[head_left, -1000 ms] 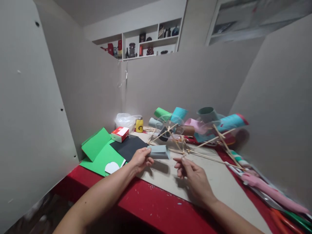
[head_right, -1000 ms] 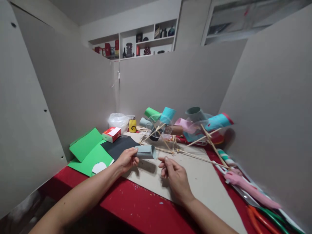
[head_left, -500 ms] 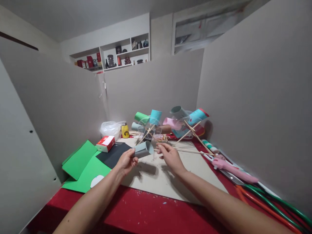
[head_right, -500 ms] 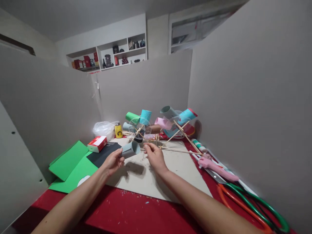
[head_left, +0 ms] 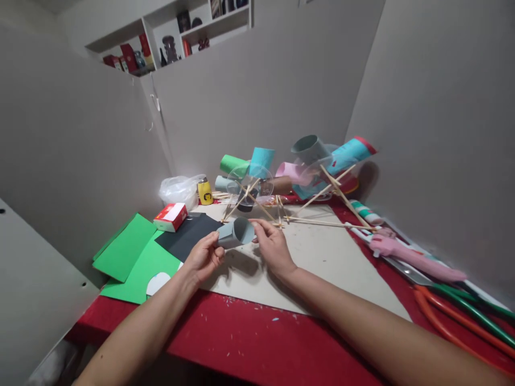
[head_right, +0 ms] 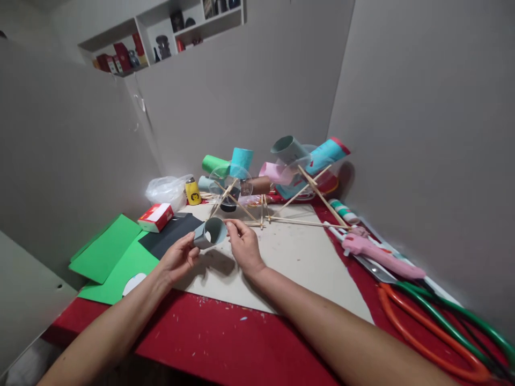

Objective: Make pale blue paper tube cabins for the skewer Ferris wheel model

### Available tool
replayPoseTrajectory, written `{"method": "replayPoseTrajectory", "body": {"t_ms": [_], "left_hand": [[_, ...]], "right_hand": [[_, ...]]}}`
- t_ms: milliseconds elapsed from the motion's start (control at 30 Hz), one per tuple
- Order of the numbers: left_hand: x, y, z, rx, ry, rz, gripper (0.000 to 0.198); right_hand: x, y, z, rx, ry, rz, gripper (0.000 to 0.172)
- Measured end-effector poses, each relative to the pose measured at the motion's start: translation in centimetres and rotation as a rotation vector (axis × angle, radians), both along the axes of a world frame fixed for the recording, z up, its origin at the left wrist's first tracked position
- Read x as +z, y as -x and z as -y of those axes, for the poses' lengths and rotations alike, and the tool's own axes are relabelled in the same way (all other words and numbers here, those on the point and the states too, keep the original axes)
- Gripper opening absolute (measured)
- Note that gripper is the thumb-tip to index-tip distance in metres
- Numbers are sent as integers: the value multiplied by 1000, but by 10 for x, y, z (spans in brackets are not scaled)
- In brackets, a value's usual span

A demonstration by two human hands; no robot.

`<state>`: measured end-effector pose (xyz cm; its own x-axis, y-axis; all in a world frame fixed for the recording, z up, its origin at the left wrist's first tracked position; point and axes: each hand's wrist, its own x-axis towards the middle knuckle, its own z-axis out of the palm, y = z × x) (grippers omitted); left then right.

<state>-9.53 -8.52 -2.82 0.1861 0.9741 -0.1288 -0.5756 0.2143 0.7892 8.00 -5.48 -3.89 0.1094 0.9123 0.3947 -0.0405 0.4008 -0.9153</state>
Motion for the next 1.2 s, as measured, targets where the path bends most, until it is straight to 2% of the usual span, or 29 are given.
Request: {"method": "replayPoseTrajectory", "body": {"t_ms": [100, 300, 500, 667, 900, 1067, 1200], "left_hand": [[-2, 0, -1, 21, -1, 1, 11], [-3, 0, -3, 145, 18, -62, 12], [-2, 2, -4, 165, -35, -118, 20], [4, 5, -2, 134, -69, -116, 24], [10, 12, -2, 120, -58, -87, 19], [10, 15, -5, 144, -36, -96, 19], [7, 14, -5, 204, -93, -145, 24]], "right_hand": [[-4, -1, 4, 12, 10, -20, 39], [1, 0, 11, -27, -92, -87, 35], [2, 4, 23, -67, -212, 10, 26], [-3, 6, 23, -62, -213, -24, 25], [-9, 7, 16, -37, -132, -80, 29], [-11, 10, 19, -1, -129, -65, 29], [-7, 8, 21, -3, -127, -77, 30]]}}
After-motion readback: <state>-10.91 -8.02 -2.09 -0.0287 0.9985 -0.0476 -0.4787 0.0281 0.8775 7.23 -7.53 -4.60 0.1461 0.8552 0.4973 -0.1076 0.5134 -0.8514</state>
